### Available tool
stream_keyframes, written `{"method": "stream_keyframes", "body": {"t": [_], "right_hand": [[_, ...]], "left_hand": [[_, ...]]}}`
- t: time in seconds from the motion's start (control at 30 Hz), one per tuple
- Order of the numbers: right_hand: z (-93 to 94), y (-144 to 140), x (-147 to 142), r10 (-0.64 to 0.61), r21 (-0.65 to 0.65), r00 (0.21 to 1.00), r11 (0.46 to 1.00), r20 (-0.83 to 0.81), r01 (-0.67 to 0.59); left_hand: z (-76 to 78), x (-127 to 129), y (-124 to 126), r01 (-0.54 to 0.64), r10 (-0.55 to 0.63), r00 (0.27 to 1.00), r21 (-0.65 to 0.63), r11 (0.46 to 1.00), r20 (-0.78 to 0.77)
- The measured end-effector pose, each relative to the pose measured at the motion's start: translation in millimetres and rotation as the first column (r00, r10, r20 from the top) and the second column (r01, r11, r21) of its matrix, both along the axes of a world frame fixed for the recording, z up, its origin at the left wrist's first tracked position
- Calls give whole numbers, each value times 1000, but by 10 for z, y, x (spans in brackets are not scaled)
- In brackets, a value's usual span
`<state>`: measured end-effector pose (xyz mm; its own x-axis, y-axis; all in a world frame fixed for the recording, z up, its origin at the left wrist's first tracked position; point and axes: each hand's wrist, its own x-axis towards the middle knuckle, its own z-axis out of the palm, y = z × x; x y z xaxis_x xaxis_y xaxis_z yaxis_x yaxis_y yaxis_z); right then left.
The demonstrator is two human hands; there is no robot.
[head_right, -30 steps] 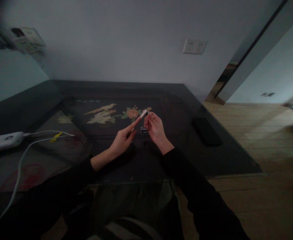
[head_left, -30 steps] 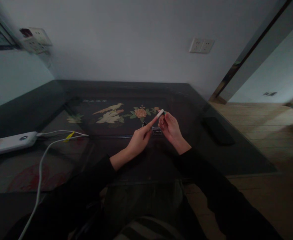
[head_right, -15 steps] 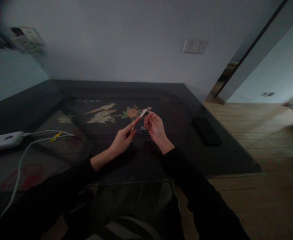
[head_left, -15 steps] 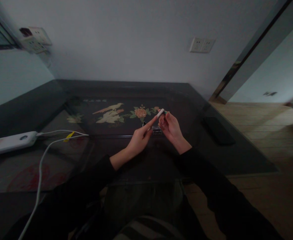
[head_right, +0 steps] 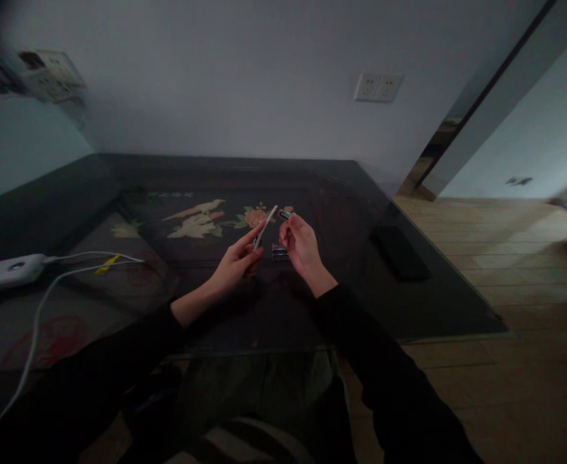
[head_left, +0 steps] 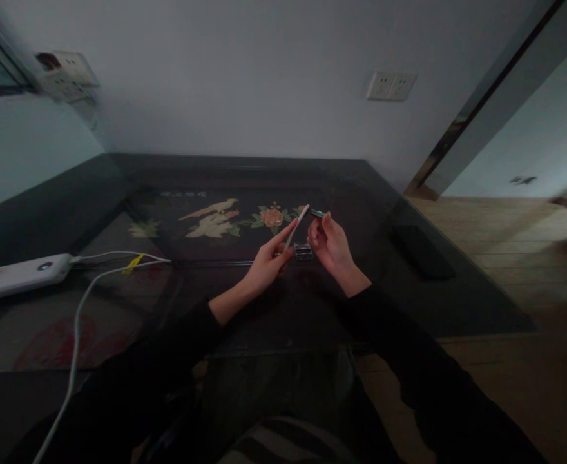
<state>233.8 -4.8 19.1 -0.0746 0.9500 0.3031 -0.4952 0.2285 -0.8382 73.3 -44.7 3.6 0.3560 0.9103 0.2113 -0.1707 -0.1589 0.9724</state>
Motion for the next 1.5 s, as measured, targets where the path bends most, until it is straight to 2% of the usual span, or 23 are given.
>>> {"method": "stream_keyframes", "body": {"t": [0.2,0.63,0.87,1.2,1.37,1.5], "right_hand": [[14,-9,-18,4,-13,1000,1000,-14,-4],[21,-42,-29,-9,9,999,1000,52,8],[-16,-44,-54,-17,-18,999,1000,49,18],[-84,-24,-55,-29,-58,1000,998,-5,29],[-83,-19,-57,-7,-71,1000,997,-24,5],[-71,-25,-59,-18,-67,1000,998,3,19]], "left_hand": [[-5,-2,-4,49,-48,999,-25,999,24],[26,4,-9,-38,41,995,33,999,-95],[24,18,-29,-49,53,993,40,998,-101],[-2,74,-123,-38,61,985,140,989,-161],[0,82,-128,-69,121,975,261,963,-188],[-17,82,-97,-105,165,970,300,948,-181]]}}
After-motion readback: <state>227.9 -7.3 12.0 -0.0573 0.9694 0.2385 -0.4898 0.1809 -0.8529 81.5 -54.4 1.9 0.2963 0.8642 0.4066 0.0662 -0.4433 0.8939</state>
